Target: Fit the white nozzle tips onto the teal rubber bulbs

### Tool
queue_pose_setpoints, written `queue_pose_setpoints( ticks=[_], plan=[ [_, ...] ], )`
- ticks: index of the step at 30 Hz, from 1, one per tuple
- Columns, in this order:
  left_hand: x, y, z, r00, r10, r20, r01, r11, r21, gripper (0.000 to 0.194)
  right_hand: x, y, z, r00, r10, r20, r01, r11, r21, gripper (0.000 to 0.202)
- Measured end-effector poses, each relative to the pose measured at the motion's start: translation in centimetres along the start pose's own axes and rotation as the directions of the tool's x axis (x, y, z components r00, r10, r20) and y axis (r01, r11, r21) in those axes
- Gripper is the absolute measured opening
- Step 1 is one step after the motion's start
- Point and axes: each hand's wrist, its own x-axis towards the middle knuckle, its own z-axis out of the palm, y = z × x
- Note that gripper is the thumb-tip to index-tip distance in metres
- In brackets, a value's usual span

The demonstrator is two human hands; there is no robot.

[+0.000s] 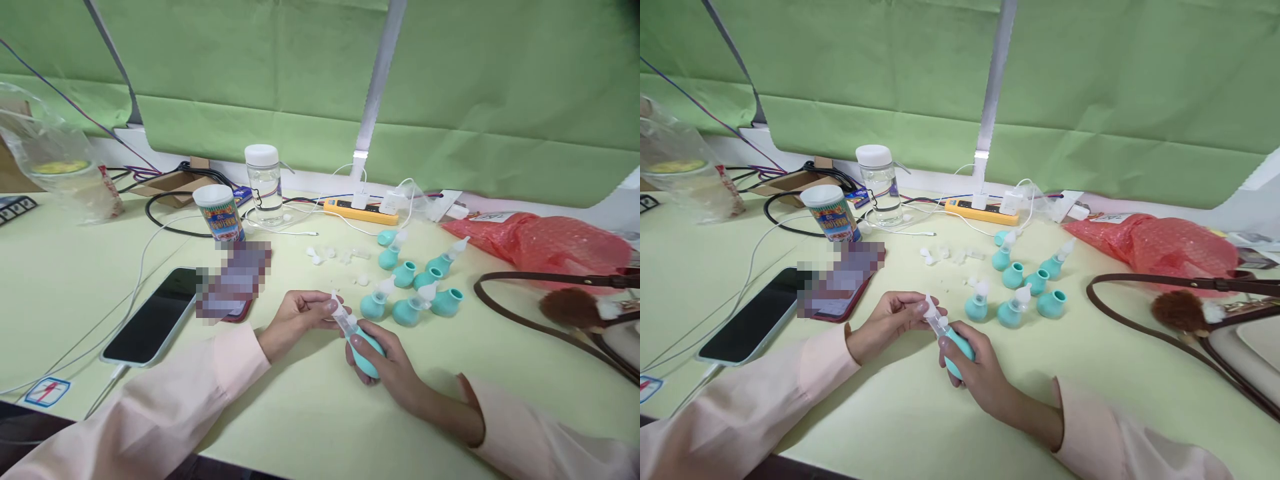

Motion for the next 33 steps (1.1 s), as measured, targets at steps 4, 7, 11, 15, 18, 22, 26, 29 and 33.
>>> queue_pose_setpoints(
  ticks=[4,7,11,15,18,22,26,29,33],
  plan=[
    [0.1,-0.2,0.1,1.000,0.028,-0.011,-0.029,1.000,-0.003,0.021,0.2,0.0,0.0,1.000,0.000,0.008,0.000,1.000,-0.008,0.026],
    [-0.1,-0.3,0.3,1.000,0.027,-0.001,-0.027,1.000,-0.006,0.020,0.1,0.0,0.0,1.000,0.000,0.002,0.000,1.000,0.003,0.026],
    [-0.3,-0.6,0.5,0.999,0.042,-0.010,-0.042,0.999,-0.029,0.018,0.0,0.1,0.2,0.999,0.000,-0.040,0.000,1.000,0.012,0.026],
    [-0.3,-1.0,0.7,0.998,0.042,-0.037,-0.045,0.997,-0.070,0.018,0.1,0.1,0.3,0.998,0.014,-0.066,-0.014,1.000,0.008,0.025],
    [-0.4,-1.1,0.8,0.998,0.030,-0.052,-0.034,0.996,-0.081,0.019,0.2,0.0,0.4,0.998,0.009,-0.066,-0.009,1.000,0.003,0.026],
    [-0.6,-1.2,1.1,0.995,0.044,-0.091,-0.052,0.995,-0.088,0.020,0.3,0.0,0.3,0.999,-0.006,-0.051,0.003,0.998,-0.058,0.026],
    [-0.6,-1.2,1.1,0.991,0.067,-0.117,-0.075,0.995,-0.065,0.023,0.1,0.5,0.1,0.997,-0.032,-0.070,0.020,0.985,-0.172,0.025],
    [-0.5,-1.1,0.9,0.994,0.051,-0.102,-0.056,0.997,-0.056,0.023,-0.1,0.8,0.1,0.996,-0.030,-0.086,0.012,0.980,-0.198,0.026],
    [-0.5,-0.9,0.7,0.997,0.023,-0.071,-0.026,0.999,-0.045,0.021,-0.3,0.7,0.4,0.997,-0.007,-0.077,-0.004,0.989,-0.147,0.026]
  ],
)
